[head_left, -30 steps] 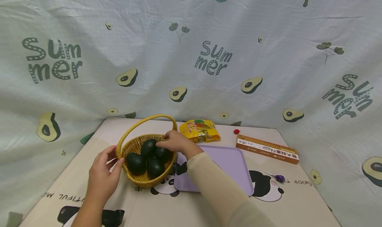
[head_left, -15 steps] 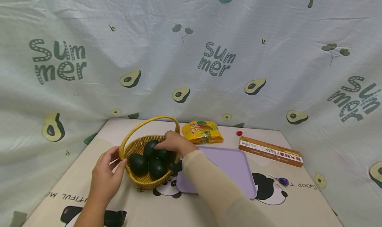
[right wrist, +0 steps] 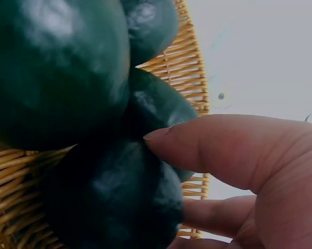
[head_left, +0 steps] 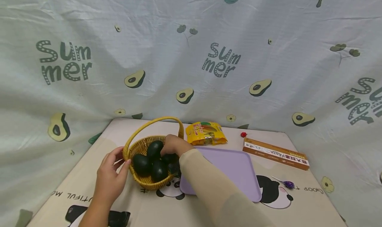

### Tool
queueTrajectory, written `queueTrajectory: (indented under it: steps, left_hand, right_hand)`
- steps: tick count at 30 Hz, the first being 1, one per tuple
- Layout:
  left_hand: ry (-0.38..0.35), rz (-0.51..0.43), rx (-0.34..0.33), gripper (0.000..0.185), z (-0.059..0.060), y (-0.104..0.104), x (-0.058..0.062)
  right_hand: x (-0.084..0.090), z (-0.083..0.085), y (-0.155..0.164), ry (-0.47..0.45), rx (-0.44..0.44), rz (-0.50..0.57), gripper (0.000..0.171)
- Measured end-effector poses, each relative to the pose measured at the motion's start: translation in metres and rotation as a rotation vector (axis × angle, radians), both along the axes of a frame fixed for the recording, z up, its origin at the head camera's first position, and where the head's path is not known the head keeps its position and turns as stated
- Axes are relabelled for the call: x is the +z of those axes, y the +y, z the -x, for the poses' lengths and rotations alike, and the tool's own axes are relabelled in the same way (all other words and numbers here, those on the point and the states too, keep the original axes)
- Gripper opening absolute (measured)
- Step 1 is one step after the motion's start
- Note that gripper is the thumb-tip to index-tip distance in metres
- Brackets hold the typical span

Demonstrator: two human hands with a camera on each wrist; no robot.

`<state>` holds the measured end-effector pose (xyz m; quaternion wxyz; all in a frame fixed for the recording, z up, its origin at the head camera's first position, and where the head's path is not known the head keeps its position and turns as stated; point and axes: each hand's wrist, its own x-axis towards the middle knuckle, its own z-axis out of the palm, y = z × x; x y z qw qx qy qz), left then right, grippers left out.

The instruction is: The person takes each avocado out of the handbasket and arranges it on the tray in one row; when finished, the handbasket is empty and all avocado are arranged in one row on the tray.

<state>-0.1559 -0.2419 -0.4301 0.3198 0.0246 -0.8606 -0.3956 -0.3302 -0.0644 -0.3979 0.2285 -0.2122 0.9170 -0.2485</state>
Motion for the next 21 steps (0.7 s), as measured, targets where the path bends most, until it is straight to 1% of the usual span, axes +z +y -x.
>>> queueTrajectory:
  steps: [3, 8, 12, 17, 21]
  left_hand:
    - [0.004, 0.004, 0.003, 0.051, -0.0001, -0.0002, -0.0009]
    - [0.001, 0.012, 0.009, 0.051, -0.0005, -0.0005, -0.0012]
    - [-0.003, 0.016, 0.012, 0.051, -0.0007, -0.0001, -0.0008]
    - [-0.009, 0.019, 0.015, 0.051, -0.0004, 0.0002, -0.0005]
    - [-0.013, 0.019, 0.017, 0.051, -0.0008, 0.0001, -0.0002]
  right_hand:
    - [-0.0023, 0.0002, -0.0008, -0.006, -0.003, 0.005, 0.050]
    - [-0.0037, 0.0010, -0.0027, -0.053, -0.037, 0.004, 0.054]
    - [-0.0050, 0.0011, -0.0046, -0.078, -0.056, 0.013, 0.053]
    - [-0.0045, 0.0030, -0.0043, -0.094, -0.061, 0.019, 0.050]
    - [0.0007, 0.0021, -0.0026, -0.073, -0.046, 0.014, 0.050]
